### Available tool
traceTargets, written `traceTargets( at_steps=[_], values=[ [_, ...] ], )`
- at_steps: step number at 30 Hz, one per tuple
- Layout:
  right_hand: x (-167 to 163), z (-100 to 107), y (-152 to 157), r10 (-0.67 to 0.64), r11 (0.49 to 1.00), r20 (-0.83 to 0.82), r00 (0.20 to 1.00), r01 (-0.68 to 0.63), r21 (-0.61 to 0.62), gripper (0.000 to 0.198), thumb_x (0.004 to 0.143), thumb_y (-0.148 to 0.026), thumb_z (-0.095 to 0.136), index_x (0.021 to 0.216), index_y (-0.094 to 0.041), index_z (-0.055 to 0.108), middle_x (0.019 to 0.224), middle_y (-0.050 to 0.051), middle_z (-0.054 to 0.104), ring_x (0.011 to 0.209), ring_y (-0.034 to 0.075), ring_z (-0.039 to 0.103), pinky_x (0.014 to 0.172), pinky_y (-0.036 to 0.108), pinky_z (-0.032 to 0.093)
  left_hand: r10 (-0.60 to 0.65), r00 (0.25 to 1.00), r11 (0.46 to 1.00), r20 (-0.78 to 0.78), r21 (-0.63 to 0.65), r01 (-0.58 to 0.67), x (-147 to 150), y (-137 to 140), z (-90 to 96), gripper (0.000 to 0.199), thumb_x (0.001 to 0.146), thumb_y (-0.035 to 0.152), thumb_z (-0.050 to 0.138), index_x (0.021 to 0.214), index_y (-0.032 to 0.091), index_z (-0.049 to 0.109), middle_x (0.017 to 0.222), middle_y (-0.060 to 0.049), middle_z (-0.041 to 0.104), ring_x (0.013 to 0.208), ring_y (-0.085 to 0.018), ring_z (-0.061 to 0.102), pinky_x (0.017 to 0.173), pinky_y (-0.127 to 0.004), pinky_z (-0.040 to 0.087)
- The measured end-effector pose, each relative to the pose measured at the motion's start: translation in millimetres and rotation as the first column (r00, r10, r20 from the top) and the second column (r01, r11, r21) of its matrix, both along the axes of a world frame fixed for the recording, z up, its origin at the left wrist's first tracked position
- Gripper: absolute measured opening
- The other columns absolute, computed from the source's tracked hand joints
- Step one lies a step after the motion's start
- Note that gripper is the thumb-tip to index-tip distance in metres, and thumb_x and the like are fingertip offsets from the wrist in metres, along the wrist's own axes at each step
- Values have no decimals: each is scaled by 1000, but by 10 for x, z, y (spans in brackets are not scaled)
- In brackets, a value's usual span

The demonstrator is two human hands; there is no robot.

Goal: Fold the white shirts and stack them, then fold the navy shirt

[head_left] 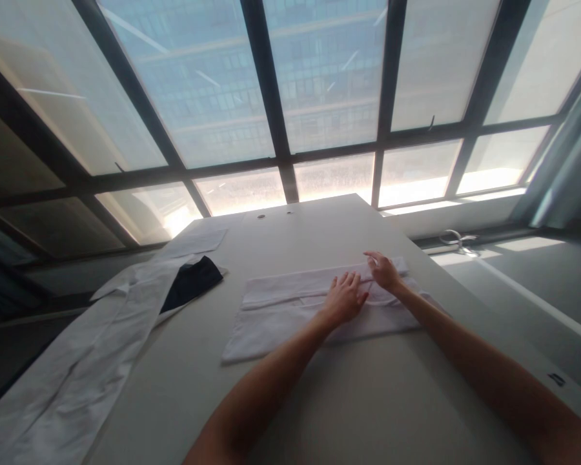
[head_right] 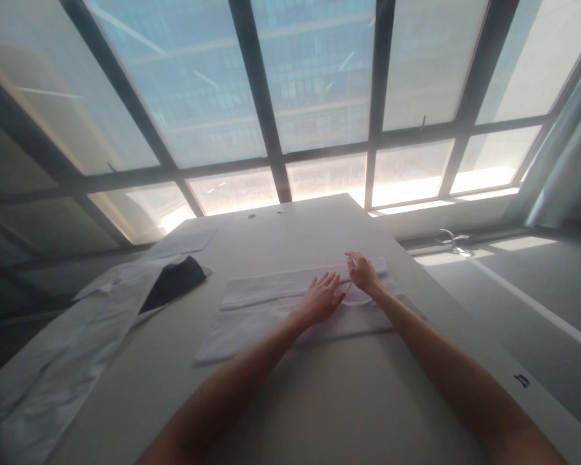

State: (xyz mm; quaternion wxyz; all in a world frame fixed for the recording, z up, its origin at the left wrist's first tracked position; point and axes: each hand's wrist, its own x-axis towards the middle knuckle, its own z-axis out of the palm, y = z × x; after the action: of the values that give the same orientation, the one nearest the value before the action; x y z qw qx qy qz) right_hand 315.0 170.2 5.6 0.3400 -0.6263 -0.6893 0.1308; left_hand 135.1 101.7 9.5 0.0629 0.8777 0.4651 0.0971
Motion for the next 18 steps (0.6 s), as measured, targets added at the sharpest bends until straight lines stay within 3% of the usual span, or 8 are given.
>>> traceTargets(
  at_steps=[3,6,9,11,15,18],
  values=[
    [383,186,112,-198,976,-44,979,193,-97,45,92,-24,39,126,-13,68,131,13,67,125,25,58,107,33,42,-12,1000,1000,10,-21,12,84,17,-122,54,105,41,28,153,18,37,160,-10,36,149,-26,28,122,-49,23],
    [768,306,147,-276,938,-30,961,262,-228,31,89,-26,50,102,-11,74,100,15,75,104,29,67,88,33,53,-12,999,1000,33,-23,13,43,48,-180,50,105,31,27,152,19,39,158,-8,40,148,-21,32,122,-43,23],
    [1024,348,86,-297,892,-41,954,262,-368,25,89,-32,59,77,-13,70,70,9,68,74,24,68,63,30,56,-22,998,999,60,-22,23,3,63,-200,50,105,28,26,152,19,41,158,-6,42,147,-19,33,123,-40,23],
    [1104,359,18,-309,854,-77,948,242,-460,28,88,-36,66,72,-14,65,64,7,64,62,20,65,54,29,56,-23,997,1000,72,-16,24,-3,62,-212,50,105,28,25,151,18,42,157,-6,42,147,-19,34,123,-39,23],
    [1118,381,-78,-319,766,-166,933,151,-624,32,81,-40,79,75,-13,63,65,7,64,57,18,64,52,30,58,-22,995,1000,98,2,22,4,54,-234,49,105,27,27,150,16,44,157,-7,43,147,-21,35,123,-39,23],
    [1094,385,-88,-288,725,-165,943,102,-681,32,82,-39,79,78,-12,64,65,6,63,55,15,62,51,27,56,-22,994,1000,109,6,21,3,51,-241,49,105,26,28,150,14,44,156,-8,44,146,-21,35,123,-39,23]
  ],
)
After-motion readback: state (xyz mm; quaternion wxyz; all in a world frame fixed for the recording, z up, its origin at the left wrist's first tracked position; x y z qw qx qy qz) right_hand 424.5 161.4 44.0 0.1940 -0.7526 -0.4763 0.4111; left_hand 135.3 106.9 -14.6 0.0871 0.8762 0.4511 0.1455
